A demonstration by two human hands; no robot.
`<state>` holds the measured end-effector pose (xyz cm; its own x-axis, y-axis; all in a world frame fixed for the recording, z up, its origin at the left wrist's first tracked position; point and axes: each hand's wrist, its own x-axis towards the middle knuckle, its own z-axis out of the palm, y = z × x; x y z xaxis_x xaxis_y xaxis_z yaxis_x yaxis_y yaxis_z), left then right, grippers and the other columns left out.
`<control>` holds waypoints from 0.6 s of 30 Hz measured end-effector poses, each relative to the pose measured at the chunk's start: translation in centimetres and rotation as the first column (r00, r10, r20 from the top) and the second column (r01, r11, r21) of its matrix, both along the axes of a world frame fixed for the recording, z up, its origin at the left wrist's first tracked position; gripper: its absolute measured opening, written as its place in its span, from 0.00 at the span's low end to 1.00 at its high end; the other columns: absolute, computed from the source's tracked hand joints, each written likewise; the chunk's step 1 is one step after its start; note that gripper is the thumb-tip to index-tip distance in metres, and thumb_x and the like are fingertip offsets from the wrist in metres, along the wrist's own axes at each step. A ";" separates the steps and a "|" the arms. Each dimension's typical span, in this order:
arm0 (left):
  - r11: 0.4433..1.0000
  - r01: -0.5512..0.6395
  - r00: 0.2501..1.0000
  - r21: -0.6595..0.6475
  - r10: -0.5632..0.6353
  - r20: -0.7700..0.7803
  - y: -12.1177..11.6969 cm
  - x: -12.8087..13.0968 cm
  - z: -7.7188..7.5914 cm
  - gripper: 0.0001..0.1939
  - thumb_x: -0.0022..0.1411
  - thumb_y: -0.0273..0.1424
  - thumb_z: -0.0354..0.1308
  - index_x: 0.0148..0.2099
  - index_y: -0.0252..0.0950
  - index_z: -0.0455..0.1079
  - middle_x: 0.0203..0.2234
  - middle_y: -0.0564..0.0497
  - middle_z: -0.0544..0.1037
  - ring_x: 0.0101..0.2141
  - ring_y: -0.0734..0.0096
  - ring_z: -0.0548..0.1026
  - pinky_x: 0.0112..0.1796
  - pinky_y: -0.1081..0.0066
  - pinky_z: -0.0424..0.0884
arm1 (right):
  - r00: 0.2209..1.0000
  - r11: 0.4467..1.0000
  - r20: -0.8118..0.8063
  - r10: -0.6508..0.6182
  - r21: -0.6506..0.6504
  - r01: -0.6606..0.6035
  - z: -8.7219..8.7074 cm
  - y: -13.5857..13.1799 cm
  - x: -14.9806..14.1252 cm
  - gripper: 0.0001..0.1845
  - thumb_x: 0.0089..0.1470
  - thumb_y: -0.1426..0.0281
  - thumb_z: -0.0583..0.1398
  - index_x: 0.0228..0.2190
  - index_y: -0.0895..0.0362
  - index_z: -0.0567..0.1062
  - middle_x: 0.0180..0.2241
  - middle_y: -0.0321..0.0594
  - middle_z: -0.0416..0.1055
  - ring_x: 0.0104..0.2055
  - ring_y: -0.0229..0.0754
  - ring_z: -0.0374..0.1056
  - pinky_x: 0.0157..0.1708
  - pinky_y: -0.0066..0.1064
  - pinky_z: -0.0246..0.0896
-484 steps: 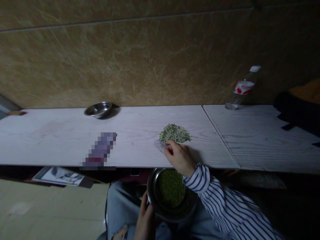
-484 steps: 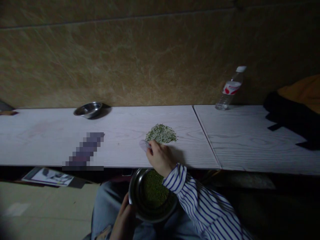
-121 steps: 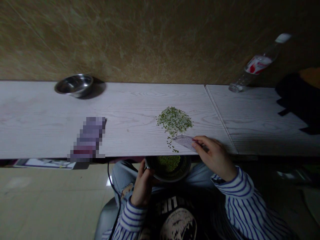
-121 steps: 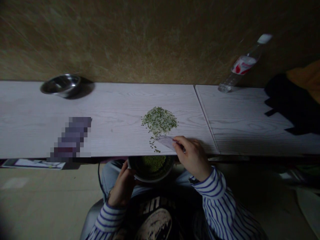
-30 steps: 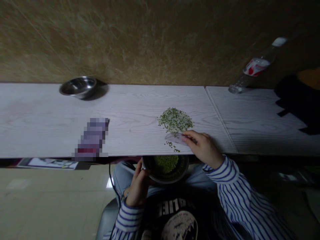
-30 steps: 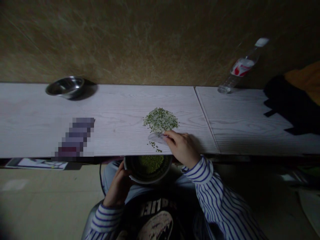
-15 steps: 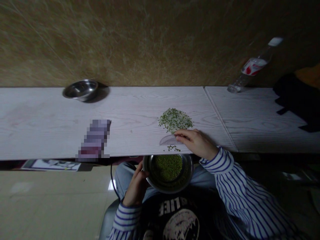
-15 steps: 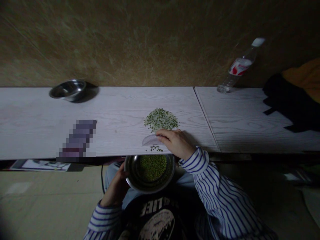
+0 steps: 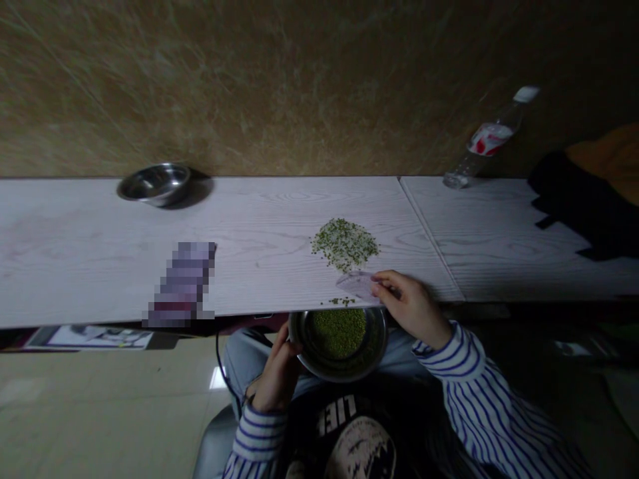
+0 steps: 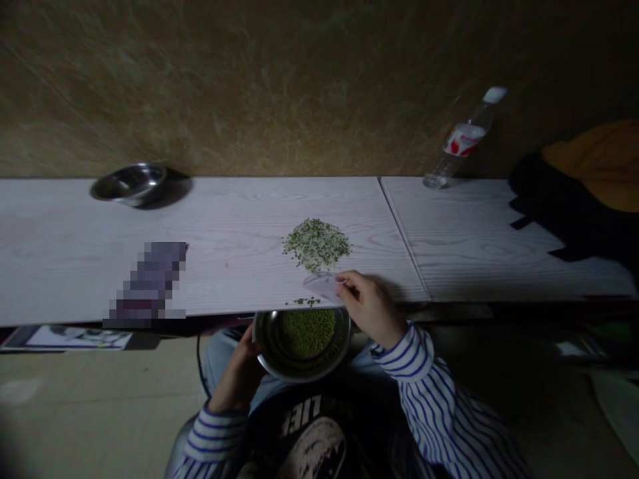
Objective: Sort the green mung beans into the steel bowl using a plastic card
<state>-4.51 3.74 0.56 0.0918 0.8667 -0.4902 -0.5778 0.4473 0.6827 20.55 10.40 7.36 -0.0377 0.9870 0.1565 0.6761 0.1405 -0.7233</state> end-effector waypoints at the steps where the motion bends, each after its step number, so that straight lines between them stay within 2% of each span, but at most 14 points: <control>1: 1.000 -0.006 1.000 -0.006 0.006 -0.003 -0.1 0.2 0.1 0.32 0.51 0.29 0.62 0.60 0.42 0.71 0.47 0.46 0.80 0.47 0.52 0.75 0.41 0.61 0.74 | 1.000 1.000 -0.010 -0.005 -0.006 0.005 -0.2 -0.3 -0.3 0.10 0.59 0.67 0.58 0.40 0.56 0.78 0.31 0.42 0.81 0.32 0.43 0.76 0.31 0.31 0.69; 9: 0.997 -0.076 0.996 -0.028 0.075 -0.040 -0.8 0.3 0.5 0.31 0.48 0.30 0.64 0.57 0.40 0.73 0.43 0.46 0.81 0.46 0.52 0.76 0.38 0.62 0.74 | 0.996 0.997 -0.043 0.078 -0.020 -0.079 0.1 -2.2 -2.8 0.09 0.59 0.67 0.59 0.39 0.55 0.78 0.33 0.42 0.82 0.34 0.44 0.78 0.35 0.32 0.71; 15: 0.993 -0.097 0.994 -0.066 0.093 -0.063 -1.6 -0.8 -0.3 0.33 0.48 0.29 0.64 0.60 0.41 0.70 0.39 0.49 0.80 0.39 0.59 0.76 0.38 0.63 0.73 | 1.000 0.999 -0.009 0.013 0.041 -0.013 0.0 -0.5 -2.7 0.09 0.59 0.68 0.59 0.39 0.55 0.78 0.32 0.42 0.81 0.33 0.44 0.77 0.32 0.32 0.70; 18: 0.989 -0.124 0.990 -0.080 0.118 -0.079 -2.2 -1.2 -0.8 0.33 0.48 0.30 0.64 0.59 0.42 0.70 0.41 0.48 0.79 0.39 0.60 0.75 0.37 0.64 0.73 | 0.999 0.998 0.014 0.048 0.035 -0.049 0.0 0.0 -3.4 0.09 0.58 0.69 0.59 0.39 0.55 0.78 0.31 0.41 0.81 0.33 0.44 0.77 0.33 0.32 0.69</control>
